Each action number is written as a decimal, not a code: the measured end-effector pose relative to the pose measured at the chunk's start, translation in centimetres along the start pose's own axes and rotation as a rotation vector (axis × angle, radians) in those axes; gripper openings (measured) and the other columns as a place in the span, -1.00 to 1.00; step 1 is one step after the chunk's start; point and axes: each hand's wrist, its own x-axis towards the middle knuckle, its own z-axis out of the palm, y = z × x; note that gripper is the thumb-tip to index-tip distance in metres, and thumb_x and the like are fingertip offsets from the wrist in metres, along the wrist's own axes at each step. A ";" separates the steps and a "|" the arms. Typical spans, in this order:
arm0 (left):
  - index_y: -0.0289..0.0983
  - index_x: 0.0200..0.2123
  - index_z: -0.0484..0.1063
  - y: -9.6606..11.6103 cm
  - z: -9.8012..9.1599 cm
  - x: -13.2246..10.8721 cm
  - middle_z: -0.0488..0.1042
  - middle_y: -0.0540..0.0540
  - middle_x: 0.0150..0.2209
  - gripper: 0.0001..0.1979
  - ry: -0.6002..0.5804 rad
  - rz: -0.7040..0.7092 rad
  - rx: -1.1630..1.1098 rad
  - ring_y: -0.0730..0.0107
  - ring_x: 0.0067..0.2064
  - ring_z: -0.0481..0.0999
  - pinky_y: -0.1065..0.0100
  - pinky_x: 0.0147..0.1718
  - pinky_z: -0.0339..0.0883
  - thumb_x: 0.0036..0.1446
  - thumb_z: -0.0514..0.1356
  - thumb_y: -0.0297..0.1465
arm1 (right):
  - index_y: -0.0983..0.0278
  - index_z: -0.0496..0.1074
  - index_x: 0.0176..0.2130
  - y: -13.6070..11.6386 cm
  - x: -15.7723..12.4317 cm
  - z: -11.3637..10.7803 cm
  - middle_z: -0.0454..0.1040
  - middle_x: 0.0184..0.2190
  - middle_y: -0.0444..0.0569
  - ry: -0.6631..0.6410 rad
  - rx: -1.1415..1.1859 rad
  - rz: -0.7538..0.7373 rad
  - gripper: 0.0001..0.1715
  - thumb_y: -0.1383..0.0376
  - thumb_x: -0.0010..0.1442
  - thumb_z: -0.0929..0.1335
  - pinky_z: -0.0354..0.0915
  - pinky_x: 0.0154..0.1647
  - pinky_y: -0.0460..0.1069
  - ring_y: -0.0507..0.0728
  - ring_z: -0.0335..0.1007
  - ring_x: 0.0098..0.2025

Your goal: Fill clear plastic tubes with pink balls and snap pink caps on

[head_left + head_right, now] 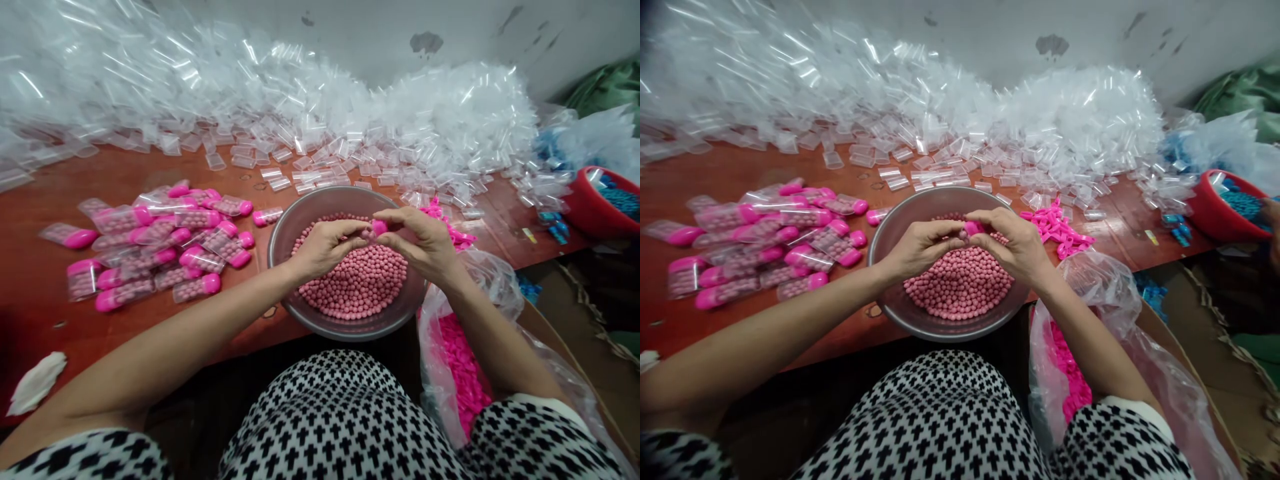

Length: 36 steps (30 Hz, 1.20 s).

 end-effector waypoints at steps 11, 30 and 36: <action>-0.29 -0.14 0.61 -0.6 -0.5 -0.6 0.68 -0.10 -0.23 -0.79 0.042 0.226 0.253 0.35 -0.23 0.66 0.47 -0.23 0.44 0.26 0.20 -0.35 | 0.29 0.48 -0.04 0.8 -0.4 1.2 0.54 -0.31 0.01 -0.017 -0.303 -0.302 -0.77 0.27 0.31 0.37 0.38 -0.25 -0.03 0.10 0.47 -0.29; -0.33 -0.12 0.64 -0.4 -0.1 0.0 0.63 -0.19 -0.08 -0.61 0.047 -0.153 -0.344 0.24 -0.13 0.60 0.33 -0.14 0.47 0.05 0.37 -0.19 | 0.06 0.51 0.04 2.8 -2.6 -0.4 0.56 0.03 -0.05 -0.055 0.721 0.400 -0.26 0.10 -0.15 0.63 0.46 0.04 0.16 0.19 0.58 -0.12; -0.27 -0.15 0.65 -0.5 0.0 -0.1 0.65 -0.14 -0.19 -0.67 -0.059 -0.038 -0.158 0.20 -0.10 0.60 0.25 -0.03 0.44 0.13 0.32 -0.17 | 0.18 0.58 -0.21 3.1 -1.8 0.6 0.61 -0.23 -0.03 0.058 0.831 0.530 -0.42 -0.01 -0.21 0.62 0.51 -0.10 0.10 0.19 0.57 -0.18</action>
